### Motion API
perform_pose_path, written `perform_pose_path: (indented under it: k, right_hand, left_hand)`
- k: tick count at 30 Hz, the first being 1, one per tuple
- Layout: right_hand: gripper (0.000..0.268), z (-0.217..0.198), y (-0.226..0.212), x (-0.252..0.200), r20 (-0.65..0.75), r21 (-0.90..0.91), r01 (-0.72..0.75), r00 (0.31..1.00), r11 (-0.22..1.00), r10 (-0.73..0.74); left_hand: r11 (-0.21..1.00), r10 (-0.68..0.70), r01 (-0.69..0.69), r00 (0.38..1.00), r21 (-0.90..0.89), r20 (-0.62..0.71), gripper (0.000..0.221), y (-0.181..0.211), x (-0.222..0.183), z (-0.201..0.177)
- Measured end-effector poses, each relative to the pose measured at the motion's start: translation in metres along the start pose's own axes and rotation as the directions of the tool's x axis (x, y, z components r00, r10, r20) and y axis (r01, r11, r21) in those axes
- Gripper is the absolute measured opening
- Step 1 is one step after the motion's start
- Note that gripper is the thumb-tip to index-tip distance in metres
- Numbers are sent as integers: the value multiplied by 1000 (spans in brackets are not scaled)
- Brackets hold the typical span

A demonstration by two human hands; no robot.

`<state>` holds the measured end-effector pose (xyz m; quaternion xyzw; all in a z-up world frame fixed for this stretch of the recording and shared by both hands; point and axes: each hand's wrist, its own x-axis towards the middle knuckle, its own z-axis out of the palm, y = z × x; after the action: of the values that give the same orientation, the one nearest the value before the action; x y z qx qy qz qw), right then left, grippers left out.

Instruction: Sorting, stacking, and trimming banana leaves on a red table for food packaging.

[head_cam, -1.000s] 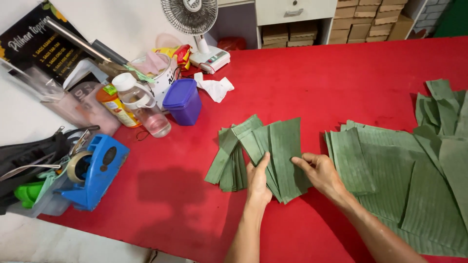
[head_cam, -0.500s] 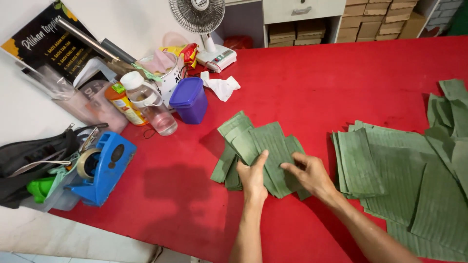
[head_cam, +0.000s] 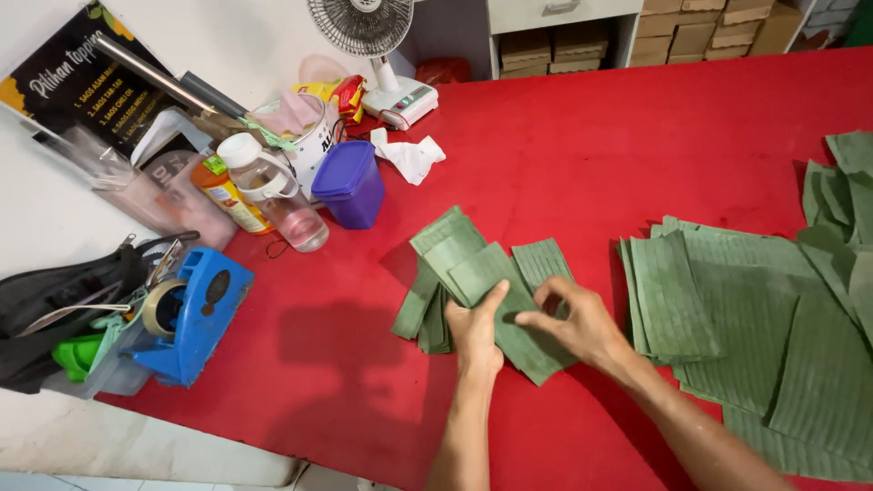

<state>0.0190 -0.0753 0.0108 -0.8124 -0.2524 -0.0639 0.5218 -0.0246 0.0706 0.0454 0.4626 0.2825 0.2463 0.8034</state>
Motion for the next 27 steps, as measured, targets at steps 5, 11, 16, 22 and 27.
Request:
perform_pose_path:
  k: [5,11,16,22,27]
  right_hand:
    - [16,6,26,2,-93,31,-151,984,988,153]
    - [21,-22,41,8,-256,-225,-54,967,973,-5]
    - [45,-8,6,2,-110,-237,162,975,958,-192]
    - [33,9,8,-8,-102,-22,-10,995,1000,8]
    - [35,-2,18,-2,-150,-118,-4,989,993,-14]
  left_hand:
    - [977,-189,184,981,-108,-44,56,-10,1,-19]
    - [999,-16,21,993,38,-116,57,9,6,-11]
    - [996,61,-58,997,68,-45,41,-5,9,-5]
    - [977,-168,169,986,-131,22,39,26,-23,7]
    - [954,-282,278,959,-111,-26,59,14,-15,1]
